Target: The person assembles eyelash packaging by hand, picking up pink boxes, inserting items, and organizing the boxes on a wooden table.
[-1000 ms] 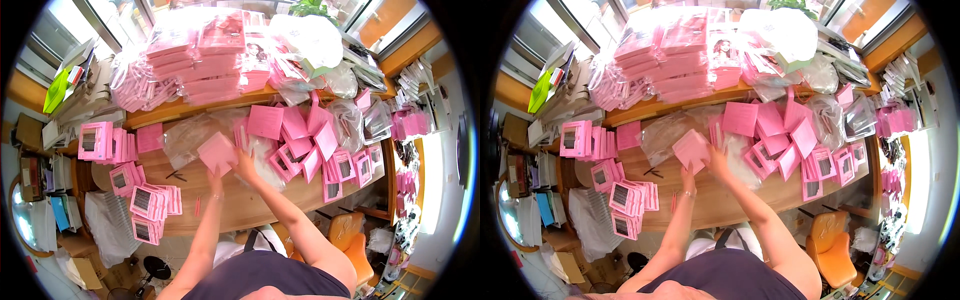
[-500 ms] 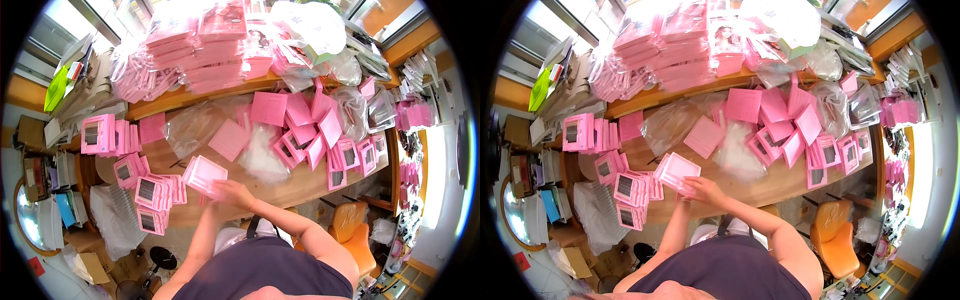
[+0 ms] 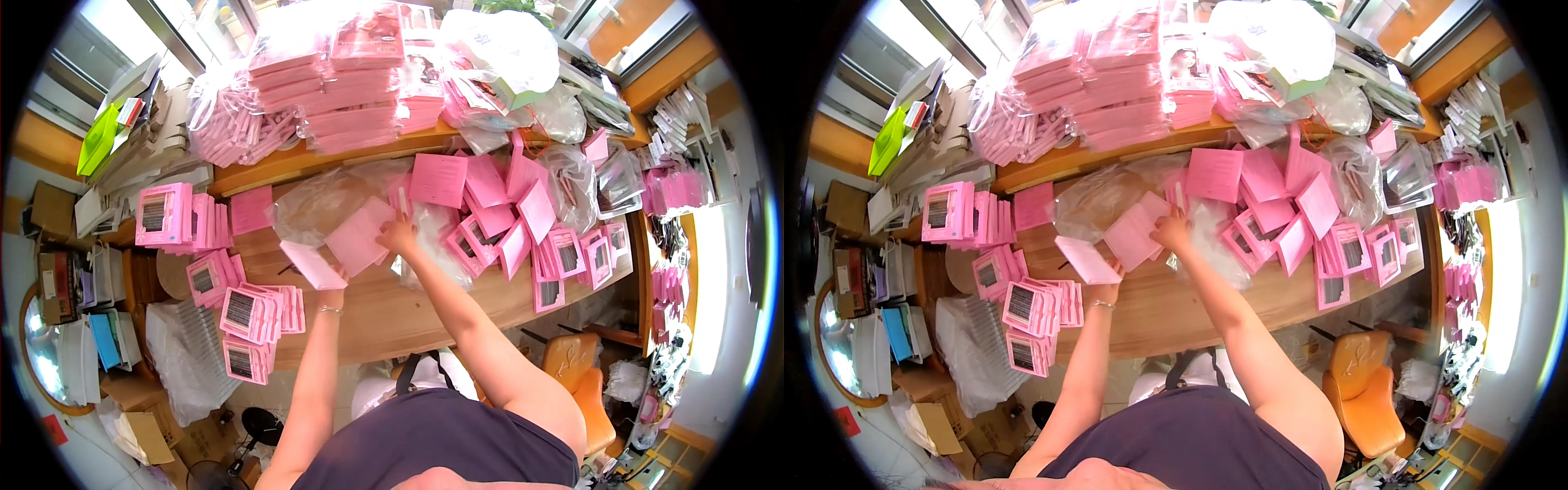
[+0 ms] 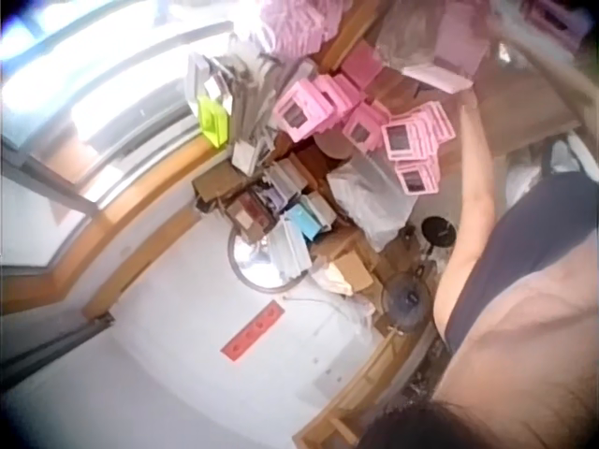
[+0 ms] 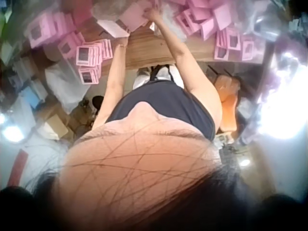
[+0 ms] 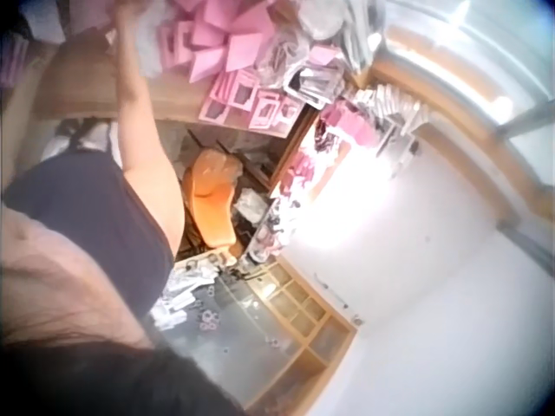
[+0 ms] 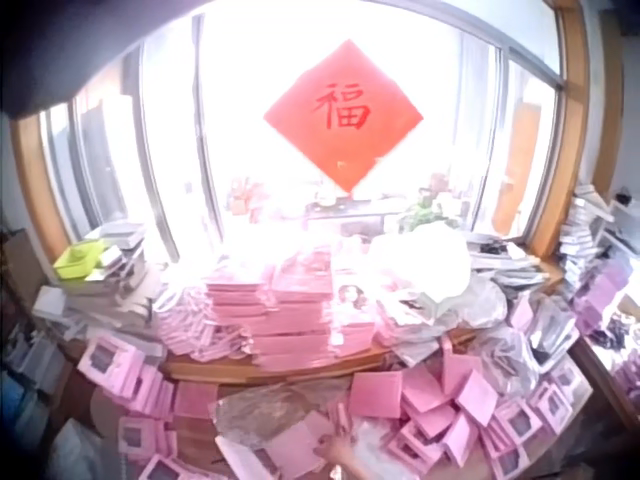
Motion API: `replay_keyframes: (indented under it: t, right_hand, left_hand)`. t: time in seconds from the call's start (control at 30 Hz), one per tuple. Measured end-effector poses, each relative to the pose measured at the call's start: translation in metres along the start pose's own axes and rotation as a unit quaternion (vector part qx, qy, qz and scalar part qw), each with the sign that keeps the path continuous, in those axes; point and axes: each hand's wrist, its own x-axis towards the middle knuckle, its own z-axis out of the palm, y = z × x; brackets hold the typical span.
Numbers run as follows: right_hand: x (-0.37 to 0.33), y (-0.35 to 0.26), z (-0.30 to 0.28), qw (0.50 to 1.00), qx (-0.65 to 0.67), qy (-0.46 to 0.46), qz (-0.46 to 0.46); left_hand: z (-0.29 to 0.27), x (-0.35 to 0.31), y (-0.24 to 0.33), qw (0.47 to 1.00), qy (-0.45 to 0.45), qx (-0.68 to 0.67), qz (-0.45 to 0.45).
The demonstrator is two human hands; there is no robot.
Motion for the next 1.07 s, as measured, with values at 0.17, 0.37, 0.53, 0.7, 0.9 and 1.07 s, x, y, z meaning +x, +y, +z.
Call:
replay_keyframes:
  t: [0.17, 0.37, 0.53, 0.7, 0.9, 1.07]
  right_hand:
    - [-0.013, -0.016, -0.011, 0.983, 0.167, 0.000, -0.078]
    - [-0.096, -0.043, -0.019, 0.946, 0.227, 0.021, -0.231]
    - [-0.119, -0.036, -0.017, 0.922, 0.260, -0.042, -0.284]
    - [-0.114, -0.007, -0.028, 0.936, 0.310, -0.077, -0.148]
    - [-0.085, 0.052, -0.053, 0.962, 0.245, 0.113, -0.039]
    - [-0.119, 0.118, -0.063, 0.968, 0.134, 0.201, -0.068]
  left_hand:
    - [0.033, -0.018, -0.007, 0.982, -0.082, 0.070, 0.153]
    - [-0.017, -0.013, -0.048, 0.983, -0.172, 0.054, -0.020]
    - [-0.015, -0.021, -0.062, 0.988, -0.133, 0.047, -0.057]
    - [-0.018, -0.027, -0.065, 0.998, -0.052, 0.030, 0.022]
    - [-0.029, -0.029, -0.037, 0.980, -0.026, 0.182, 0.071]
    - [-0.058, -0.022, -0.065, 0.803, -0.017, 0.485, 0.347]
